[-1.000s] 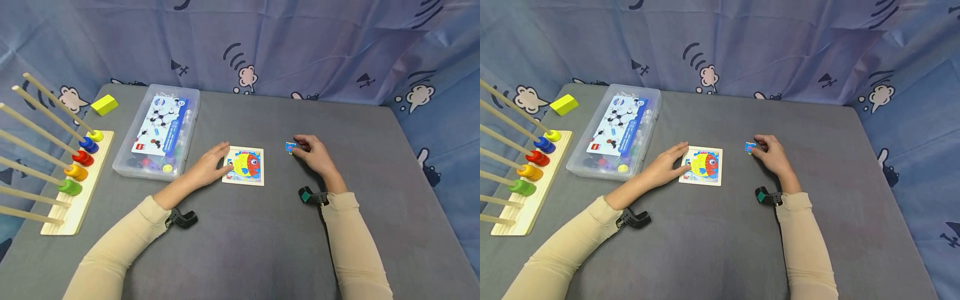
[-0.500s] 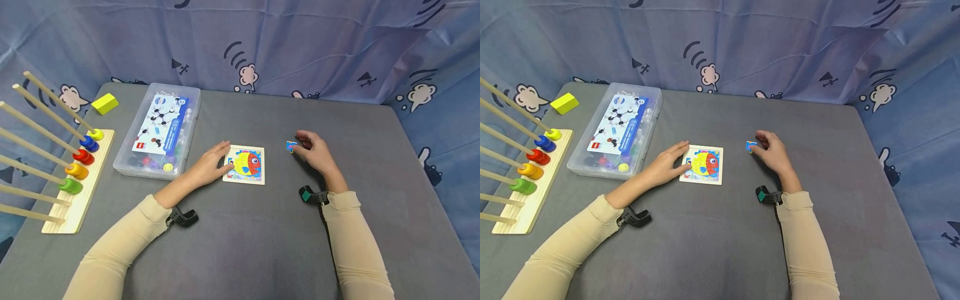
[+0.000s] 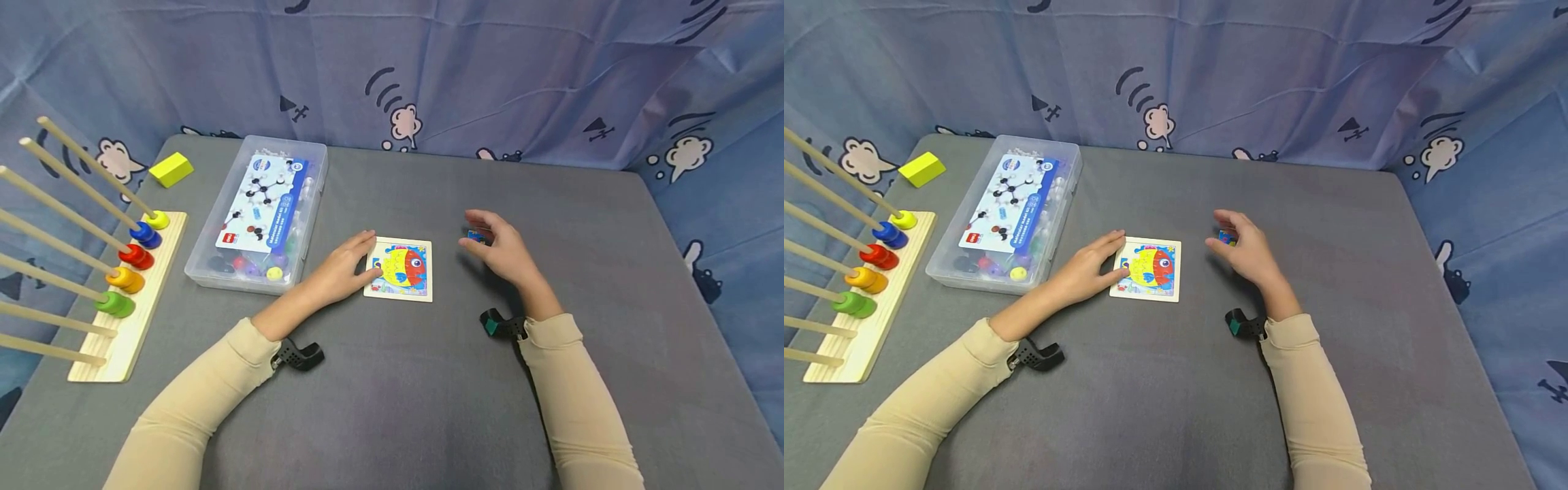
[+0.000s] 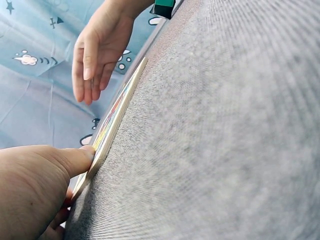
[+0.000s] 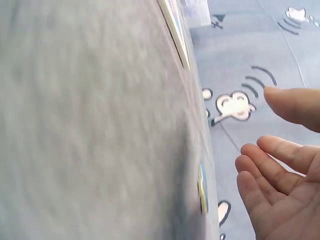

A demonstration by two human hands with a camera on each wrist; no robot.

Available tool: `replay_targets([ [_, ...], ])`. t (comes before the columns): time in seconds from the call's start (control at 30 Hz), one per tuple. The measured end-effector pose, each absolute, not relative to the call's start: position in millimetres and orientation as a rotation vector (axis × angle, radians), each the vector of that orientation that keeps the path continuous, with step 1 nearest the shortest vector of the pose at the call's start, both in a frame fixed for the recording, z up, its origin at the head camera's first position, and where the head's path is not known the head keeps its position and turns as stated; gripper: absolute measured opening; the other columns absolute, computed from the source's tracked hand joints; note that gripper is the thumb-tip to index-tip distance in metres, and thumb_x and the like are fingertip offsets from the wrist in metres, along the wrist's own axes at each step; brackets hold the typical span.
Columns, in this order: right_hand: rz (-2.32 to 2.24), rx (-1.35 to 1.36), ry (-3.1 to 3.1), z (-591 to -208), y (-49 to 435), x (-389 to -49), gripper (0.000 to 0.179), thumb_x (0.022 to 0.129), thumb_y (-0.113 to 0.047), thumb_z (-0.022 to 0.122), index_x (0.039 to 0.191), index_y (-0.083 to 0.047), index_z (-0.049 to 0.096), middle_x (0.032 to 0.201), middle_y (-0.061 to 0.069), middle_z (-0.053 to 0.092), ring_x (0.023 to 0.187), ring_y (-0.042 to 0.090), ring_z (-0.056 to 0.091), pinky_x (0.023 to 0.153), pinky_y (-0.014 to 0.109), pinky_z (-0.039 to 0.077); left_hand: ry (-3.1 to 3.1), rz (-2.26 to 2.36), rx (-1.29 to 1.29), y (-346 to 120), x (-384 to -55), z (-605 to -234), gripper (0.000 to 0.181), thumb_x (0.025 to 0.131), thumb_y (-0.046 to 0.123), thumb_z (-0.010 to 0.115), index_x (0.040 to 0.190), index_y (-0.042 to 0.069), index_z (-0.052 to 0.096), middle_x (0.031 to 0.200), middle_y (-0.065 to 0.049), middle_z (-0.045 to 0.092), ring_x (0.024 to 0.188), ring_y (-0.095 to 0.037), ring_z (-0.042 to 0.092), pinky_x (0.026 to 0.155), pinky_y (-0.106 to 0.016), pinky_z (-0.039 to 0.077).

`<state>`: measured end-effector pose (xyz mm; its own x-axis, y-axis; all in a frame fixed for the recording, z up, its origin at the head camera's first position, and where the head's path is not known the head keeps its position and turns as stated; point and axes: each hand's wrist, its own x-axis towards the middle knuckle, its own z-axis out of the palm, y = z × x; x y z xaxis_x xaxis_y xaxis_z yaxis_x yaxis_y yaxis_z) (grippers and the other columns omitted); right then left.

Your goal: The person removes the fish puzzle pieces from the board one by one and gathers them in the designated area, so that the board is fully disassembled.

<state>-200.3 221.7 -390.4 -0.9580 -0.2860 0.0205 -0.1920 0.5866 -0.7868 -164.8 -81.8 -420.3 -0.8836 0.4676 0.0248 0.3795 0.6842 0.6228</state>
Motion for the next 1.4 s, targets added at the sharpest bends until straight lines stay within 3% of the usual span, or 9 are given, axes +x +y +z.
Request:
replay_targets([
  [0.43, -1.294, -0.555, 2.548, -385, 174, -191, 0.054, 0.089, -0.011, 0.065, 0.137, 0.002, 0.044, 0.137, 0.019, 0.048, 0.127, 0.032, 0.046, 0.11, 0.045, 0.036, 2.761, 0.985, 0.71, -82, -165, -421, 0.065, 0.092, 0.027, 0.062, 0.143, -0.005, 0.037, 0.152, -0.016, 0.031, 0.143, -0.029, 0.026, 0.117, -0.042, 0.026],
  [0.83, -1.177, -0.669, 2.457, -386, 143, -193, 0.05, 0.089, -0.017, 0.066, 0.133, -0.001, 0.05, 0.134, 0.015, 0.052, 0.122, 0.029, 0.051, 0.107, 0.044, 0.041, 2.743, 0.992, 0.712, -83, -167, -422, 0.065, 0.092, 0.028, 0.062, 0.143, -0.004, 0.037, 0.153, -0.016, 0.031, 0.143, -0.028, 0.025, 0.117, -0.043, 0.025],
  [1.17, -1.049, -0.767, 2.489, -397, 133, -196, 0.042, 0.088, -0.012, 0.067, 0.128, -0.004, 0.057, 0.125, 0.012, 0.055, 0.11, 0.025, 0.053, 0.098, 0.042, 0.046, 2.75, 0.967, 0.715, -81, -167, -421, 0.065, 0.093, 0.029, 0.061, 0.143, -0.004, 0.037, 0.153, -0.016, 0.031, 0.143, -0.029, 0.026, 0.116, -0.043, 0.027],
  [1.4, -0.966, -0.824, 2.527, -404, 130, -198, 0.037, 0.089, -0.014, 0.066, 0.125, -0.007, 0.061, 0.127, 0.011, 0.05, 0.112, 0.025, 0.049, 0.098, 0.042, 0.043, 2.76, 0.973, 0.709, -83, -166, -421, 0.064, 0.093, 0.028, 0.061, 0.143, -0.004, 0.037, 0.152, -0.016, 0.032, 0.143, -0.029, 0.027, 0.116, -0.044, 0.027],
])
